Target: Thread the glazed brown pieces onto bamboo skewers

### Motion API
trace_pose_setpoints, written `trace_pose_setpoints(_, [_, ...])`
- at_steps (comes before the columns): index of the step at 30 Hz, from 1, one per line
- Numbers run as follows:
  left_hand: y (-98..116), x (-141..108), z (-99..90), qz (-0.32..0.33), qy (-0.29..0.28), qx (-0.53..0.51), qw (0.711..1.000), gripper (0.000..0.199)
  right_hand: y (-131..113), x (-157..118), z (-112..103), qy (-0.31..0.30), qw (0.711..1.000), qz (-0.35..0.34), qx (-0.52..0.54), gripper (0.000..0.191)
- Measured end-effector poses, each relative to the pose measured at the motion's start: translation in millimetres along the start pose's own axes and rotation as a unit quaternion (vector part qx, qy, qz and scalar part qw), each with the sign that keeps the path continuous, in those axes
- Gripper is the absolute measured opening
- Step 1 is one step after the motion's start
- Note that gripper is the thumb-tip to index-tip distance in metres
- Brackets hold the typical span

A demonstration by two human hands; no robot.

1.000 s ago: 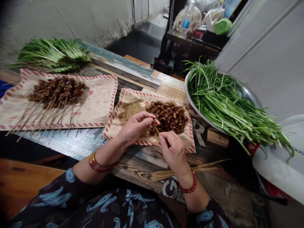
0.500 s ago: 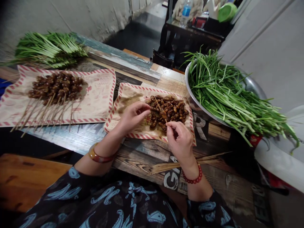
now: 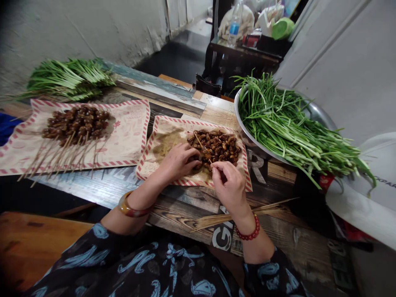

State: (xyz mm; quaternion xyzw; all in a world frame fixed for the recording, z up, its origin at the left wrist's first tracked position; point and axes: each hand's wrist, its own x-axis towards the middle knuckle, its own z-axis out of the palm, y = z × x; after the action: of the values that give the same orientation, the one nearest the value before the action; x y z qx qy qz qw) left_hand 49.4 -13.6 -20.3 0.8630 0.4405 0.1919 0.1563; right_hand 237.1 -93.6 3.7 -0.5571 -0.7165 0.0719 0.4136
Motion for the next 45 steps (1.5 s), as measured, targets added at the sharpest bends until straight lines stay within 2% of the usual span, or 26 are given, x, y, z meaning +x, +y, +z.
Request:
trace_pose_setpoints(3, [3,-1,-1.7,-0.011,-0.003,0.021,1.0,0.017,1,-1,1,0.002,1.0,-0.006,0.005,0.014])
trace_pose_setpoints(7, [1,-1,-0.3,-0.027,0.011,0.024,0.999,0.021,2,-2,1,-0.004,1.0,-0.001,0.001,0.014])
trace_pose_setpoints(9, [-2,-1,0.0,-0.049,0.044,-0.031,0.997,0.027,2,-2,1,-0.003,1.0,0.004,-0.002,0.015])
trace_pose_setpoints(11, [-5,0,-1.8,-0.082,0.091,-0.145,0.982,0.034,1,-2,1,0.004,1.0,0.002,-0.003,0.014])
trace_pose_setpoints(13, [-6,0,-5.8,-0.118,0.12,-0.311,0.935,0.034,1,-1,1,0.009,1.0,-0.005,-0.001,0.014])
trace_pose_setpoints(14, [-6,0,-8.4,-0.135,0.126,-0.401,0.897,0.032,0,-1,1,0.008,1.0,-0.009,0.001,0.014])
trace_pose_setpoints(16, [-5,-1,-13.9,-0.162,0.123,-0.561,0.803,0.029,-1,-1,0,0.002,1.0,-0.016,0.007,0.014])
trace_pose_setpoints(18, [-2,-2,-18.6,-0.177,0.117,-0.666,0.715,0.032,-1,-2,-1,-0.005,1.0,-0.026,0.014,0.016])
trace_pose_setpoints(19, [-1,-3,-20.3,-0.181,0.112,-0.697,0.685,0.033,-1,-2,-1,-0.01,0.999,-0.031,0.017,0.017])
trace_pose_setpoints(21, [1,-4,-22.2,-0.18,0.103,-0.728,0.653,0.036,-1,-2,-1,-0.021,0.999,-0.04,0.02,0.019])
trace_pose_setpoints(29, [3,-4,-22.3,-0.155,0.092,-0.751,0.635,0.036,0,-2,1,-0.06,0.997,-0.044,0.021,0.02])
trace_pose_setpoints(39, [6,-5,-26.5,-0.163,0.088,-0.773,0.607,0.037,1,-4,1,-0.069,0.997,-0.04,0.015,0.021])
trace_pose_setpoints(45, [0,-5,-25.4,-0.192,0.1,-0.777,0.591,0.035,1,-4,0,-0.069,0.996,-0.054,0.017,0.02])
